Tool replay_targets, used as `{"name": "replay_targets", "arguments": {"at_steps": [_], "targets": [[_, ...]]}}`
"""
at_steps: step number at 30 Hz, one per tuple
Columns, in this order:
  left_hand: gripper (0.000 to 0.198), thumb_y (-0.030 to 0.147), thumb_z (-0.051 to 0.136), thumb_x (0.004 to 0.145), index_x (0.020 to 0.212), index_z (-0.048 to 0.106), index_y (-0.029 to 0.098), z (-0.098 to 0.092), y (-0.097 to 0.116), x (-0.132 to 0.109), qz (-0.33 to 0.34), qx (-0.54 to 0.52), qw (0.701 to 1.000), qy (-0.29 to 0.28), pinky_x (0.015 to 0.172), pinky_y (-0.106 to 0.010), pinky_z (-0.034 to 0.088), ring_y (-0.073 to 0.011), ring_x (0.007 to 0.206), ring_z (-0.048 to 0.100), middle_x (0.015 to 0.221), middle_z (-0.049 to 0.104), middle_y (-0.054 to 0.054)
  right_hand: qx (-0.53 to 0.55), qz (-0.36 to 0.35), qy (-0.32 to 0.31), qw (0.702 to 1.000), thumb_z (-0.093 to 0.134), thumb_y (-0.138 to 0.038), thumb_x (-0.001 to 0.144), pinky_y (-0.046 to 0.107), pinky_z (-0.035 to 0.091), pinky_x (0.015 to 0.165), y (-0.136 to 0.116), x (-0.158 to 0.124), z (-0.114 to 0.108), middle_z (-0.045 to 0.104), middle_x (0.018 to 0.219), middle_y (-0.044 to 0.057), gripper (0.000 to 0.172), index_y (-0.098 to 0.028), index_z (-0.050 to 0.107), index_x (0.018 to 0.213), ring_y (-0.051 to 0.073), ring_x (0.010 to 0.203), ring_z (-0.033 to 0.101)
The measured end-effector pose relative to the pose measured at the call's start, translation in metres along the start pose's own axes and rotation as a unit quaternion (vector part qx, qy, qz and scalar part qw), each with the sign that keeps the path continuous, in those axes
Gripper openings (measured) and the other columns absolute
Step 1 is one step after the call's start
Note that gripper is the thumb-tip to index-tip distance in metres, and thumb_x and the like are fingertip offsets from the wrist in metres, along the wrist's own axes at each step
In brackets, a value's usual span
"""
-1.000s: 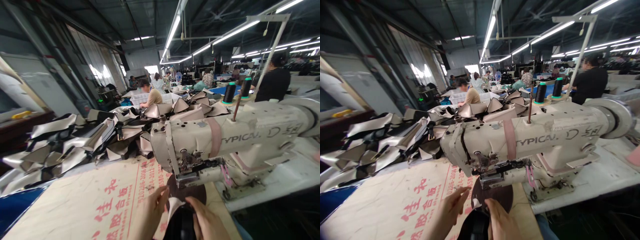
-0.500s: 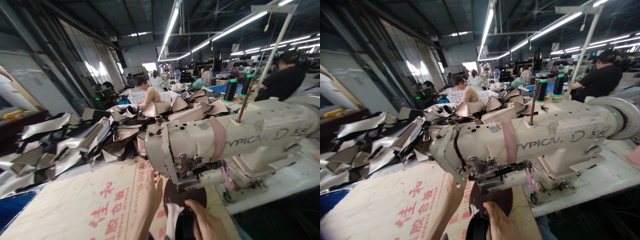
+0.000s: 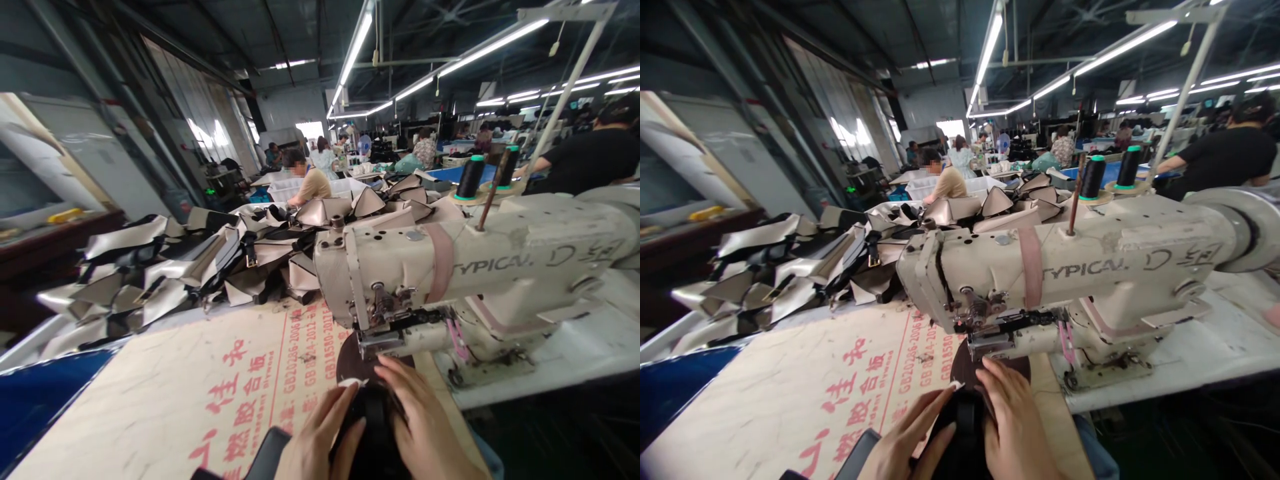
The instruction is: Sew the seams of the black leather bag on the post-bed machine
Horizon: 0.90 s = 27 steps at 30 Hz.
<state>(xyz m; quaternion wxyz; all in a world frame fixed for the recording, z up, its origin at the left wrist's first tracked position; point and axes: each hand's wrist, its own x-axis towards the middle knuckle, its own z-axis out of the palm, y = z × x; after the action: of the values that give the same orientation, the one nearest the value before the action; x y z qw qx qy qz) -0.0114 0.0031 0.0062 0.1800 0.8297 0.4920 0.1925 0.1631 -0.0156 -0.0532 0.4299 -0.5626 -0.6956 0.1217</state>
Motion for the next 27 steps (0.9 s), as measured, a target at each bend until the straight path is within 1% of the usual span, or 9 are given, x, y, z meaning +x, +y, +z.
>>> {"name": "replay_targets", "arguments": {"at_steps": [4, 7, 10, 13, 15, 19, 21, 23, 27], "targets": [[0.033, 0.032, 0.038, 0.09, 0.115, 0.058, 0.029, -0.004, 0.001, 0.006, -0.038, -0.059, 0.997, -0.012, 0.088, -0.016, 0.045, -0.0122, 0.104, 0.058, 0.115, 0.061, 0.001, 0.046, 0.027, 0.039, 0.998, 0.045, -0.02, 0.087, 0.034, 0.048, 0.09, -0.002, -0.007, -0.002, 0.058, 0.11, 0.01, 0.027, -0.018, 0.057, 0.111, 0.02, 0.103, 0.054], [0.034, 0.039, 0.04, 0.089, 0.113, 0.06, 0.027, -0.007, 0.004, 0.013, -0.064, -0.102, 0.992, -0.031, 0.09, -0.02, 0.045, -0.014, 0.106, 0.056, 0.115, 0.06, 0.0, 0.103, 0.014, 0.036, 0.994, 0.04, -0.018, 0.091, 0.031, 0.047, 0.09, -0.005, -0.003, -0.004, 0.059, 0.109, 0.008, 0.028, -0.019, 0.057, 0.112, 0.017, 0.102, 0.055], [0.035, 0.044, 0.051, 0.082, 0.109, 0.062, 0.024, -0.004, 0.004, 0.024, -0.075, -0.114, 0.99, -0.036, 0.085, -0.023, 0.046, -0.0165, 0.1, 0.058, 0.108, 0.062, -0.002, 0.149, 0.006, -0.005, 0.989, 0.039, -0.019, 0.092, 0.029, 0.047, 0.089, -0.005, 0.01, -0.01, 0.061, 0.106, 0.007, 0.027, -0.019, 0.059, 0.111, 0.016, 0.099, 0.057], [0.027, 0.04, 0.058, 0.077, 0.097, 0.067, 0.024, 0.005, -0.002, 0.033, -0.07, -0.12, 0.99, -0.034, 0.079, -0.024, 0.047, -0.0161, 0.088, 0.061, 0.094, 0.065, -0.001, 0.167, 0.006, -0.056, 0.984, 0.042, -0.022, 0.091, 0.026, 0.047, 0.082, -0.001, 0.022, -0.015, 0.064, 0.096, 0.004, 0.023, -0.019, 0.063, 0.101, 0.014, 0.091, 0.059], [0.02, 0.038, 0.059, 0.076, 0.085, 0.069, 0.023, 0.011, -0.006, 0.036, -0.068, -0.115, 0.991, -0.032, 0.074, -0.024, 0.047, -0.0157, 0.081, 0.061, 0.086, 0.065, 0.0, 0.16, 0.013, -0.08, 0.984, 0.044, -0.024, 0.091, 0.024, 0.047, 0.076, 0.002, 0.028, -0.017, 0.065, 0.089, 0.003, 0.022, -0.018, 0.065, 0.096, 0.014, 0.083, 0.06], [0.021, 0.034, 0.057, 0.078, 0.068, 0.068, 0.02, 0.016, -0.011, 0.038, -0.065, -0.088, 0.993, -0.035, 0.065, -0.023, 0.046, -0.0142, 0.07, 0.061, 0.077, 0.065, 0.001, 0.149, 0.028, -0.107, 0.983, 0.055, -0.028, 0.086, 0.023, 0.044, 0.071, 0.004, 0.038, -0.016, 0.064, 0.081, 0.001, 0.015, -0.018, 0.066, 0.088, 0.013, 0.078, 0.059], [0.018, 0.031, 0.055, 0.079, 0.073, 0.069, 0.021, 0.016, -0.012, 0.038, -0.058, -0.095, 0.993, -0.04, 0.068, -0.022, 0.046, -0.014, 0.073, 0.061, 0.08, 0.066, 0.001, 0.154, 0.025, -0.119, 0.981, 0.062, -0.025, 0.081, 0.022, 0.043, 0.072, 0.003, 0.041, -0.015, 0.063, 0.08, 0.0, 0.008, -0.018, 0.065, 0.085, 0.013, 0.079, 0.058], [0.015, 0.029, 0.058, 0.077, 0.086, 0.069, 0.023, 0.014, -0.015, 0.037, -0.064, -0.109, 0.991, -0.037, 0.075, -0.023, 0.047, -0.0151, 0.08, 0.062, 0.088, 0.068, 0.002, 0.153, 0.012, -0.129, 0.98, 0.063, -0.021, 0.079, 0.022, 0.041, 0.072, 0.002, 0.044, -0.016, 0.063, 0.081, -0.001, 0.005, -0.018, 0.064, 0.083, 0.012, 0.08, 0.057], [0.024, 0.029, 0.062, 0.072, 0.096, 0.064, 0.024, 0.005, -0.02, 0.031, -0.082, -0.147, 0.984, -0.057, 0.08, -0.024, 0.048, -0.0162, 0.086, 0.062, 0.092, 0.069, 0.002, 0.126, -0.015, -0.144, 0.981, 0.061, -0.026, 0.082, 0.023, 0.04, 0.069, 0.002, 0.045, -0.016, 0.062, 0.078, 0.0, 0.009, -0.018, 0.062, 0.081, 0.013, 0.077, 0.057]]}}
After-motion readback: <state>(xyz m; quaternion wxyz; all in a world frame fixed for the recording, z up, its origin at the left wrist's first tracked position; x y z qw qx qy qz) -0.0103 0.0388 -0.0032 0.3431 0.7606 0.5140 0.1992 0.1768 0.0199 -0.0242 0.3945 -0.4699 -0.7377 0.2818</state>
